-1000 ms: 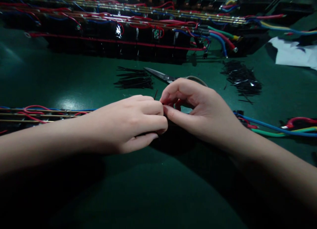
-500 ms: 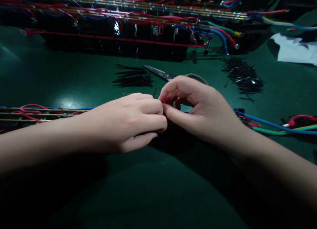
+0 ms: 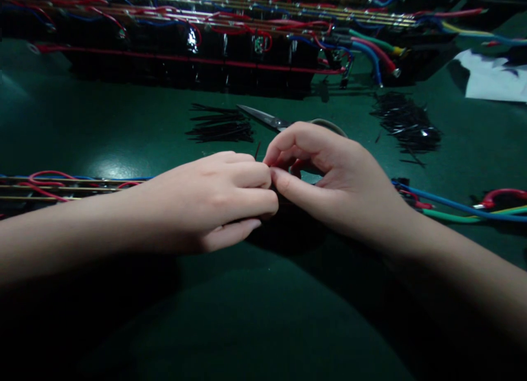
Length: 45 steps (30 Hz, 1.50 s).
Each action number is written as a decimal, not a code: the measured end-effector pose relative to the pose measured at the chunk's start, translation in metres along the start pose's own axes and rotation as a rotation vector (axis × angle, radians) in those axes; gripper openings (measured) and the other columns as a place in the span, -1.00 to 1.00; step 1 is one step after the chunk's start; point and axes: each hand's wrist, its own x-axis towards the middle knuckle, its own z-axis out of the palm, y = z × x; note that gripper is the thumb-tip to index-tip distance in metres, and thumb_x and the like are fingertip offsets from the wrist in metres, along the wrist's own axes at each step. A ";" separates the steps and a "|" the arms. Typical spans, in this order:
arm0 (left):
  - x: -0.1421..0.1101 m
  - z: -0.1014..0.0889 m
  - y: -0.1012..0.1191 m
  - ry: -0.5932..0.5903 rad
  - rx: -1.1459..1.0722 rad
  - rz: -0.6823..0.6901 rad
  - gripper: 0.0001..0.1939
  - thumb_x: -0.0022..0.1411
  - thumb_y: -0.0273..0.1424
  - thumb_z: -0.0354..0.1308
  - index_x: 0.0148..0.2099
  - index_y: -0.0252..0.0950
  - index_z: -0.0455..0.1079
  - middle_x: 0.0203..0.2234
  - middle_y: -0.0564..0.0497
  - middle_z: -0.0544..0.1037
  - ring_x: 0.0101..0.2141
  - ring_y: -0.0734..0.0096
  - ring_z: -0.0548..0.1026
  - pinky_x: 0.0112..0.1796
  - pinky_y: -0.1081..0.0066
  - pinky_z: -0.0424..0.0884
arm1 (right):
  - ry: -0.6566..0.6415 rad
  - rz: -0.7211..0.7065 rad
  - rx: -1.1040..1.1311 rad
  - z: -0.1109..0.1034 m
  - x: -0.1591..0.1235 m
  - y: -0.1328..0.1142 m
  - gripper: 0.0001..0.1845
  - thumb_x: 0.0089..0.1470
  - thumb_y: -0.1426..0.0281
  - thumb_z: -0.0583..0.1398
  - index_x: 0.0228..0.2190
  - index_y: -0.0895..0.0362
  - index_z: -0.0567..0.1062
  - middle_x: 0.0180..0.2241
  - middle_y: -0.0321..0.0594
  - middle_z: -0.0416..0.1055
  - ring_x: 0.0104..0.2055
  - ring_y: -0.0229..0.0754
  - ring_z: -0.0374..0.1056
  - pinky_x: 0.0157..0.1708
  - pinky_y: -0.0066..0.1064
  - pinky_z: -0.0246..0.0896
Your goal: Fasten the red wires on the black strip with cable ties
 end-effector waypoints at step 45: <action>0.000 -0.002 -0.001 -0.033 0.020 0.004 -0.78 0.39 -0.52 -0.02 -0.24 -0.25 0.44 -0.37 -0.02 0.46 -0.26 0.27 0.42 -0.17 0.31 0.38 | -0.004 -0.009 -0.023 0.000 0.000 0.001 -0.88 0.16 0.51 0.19 -0.28 0.13 0.53 -0.33 -0.27 0.52 -0.30 -0.21 0.42 -0.27 -0.38 0.34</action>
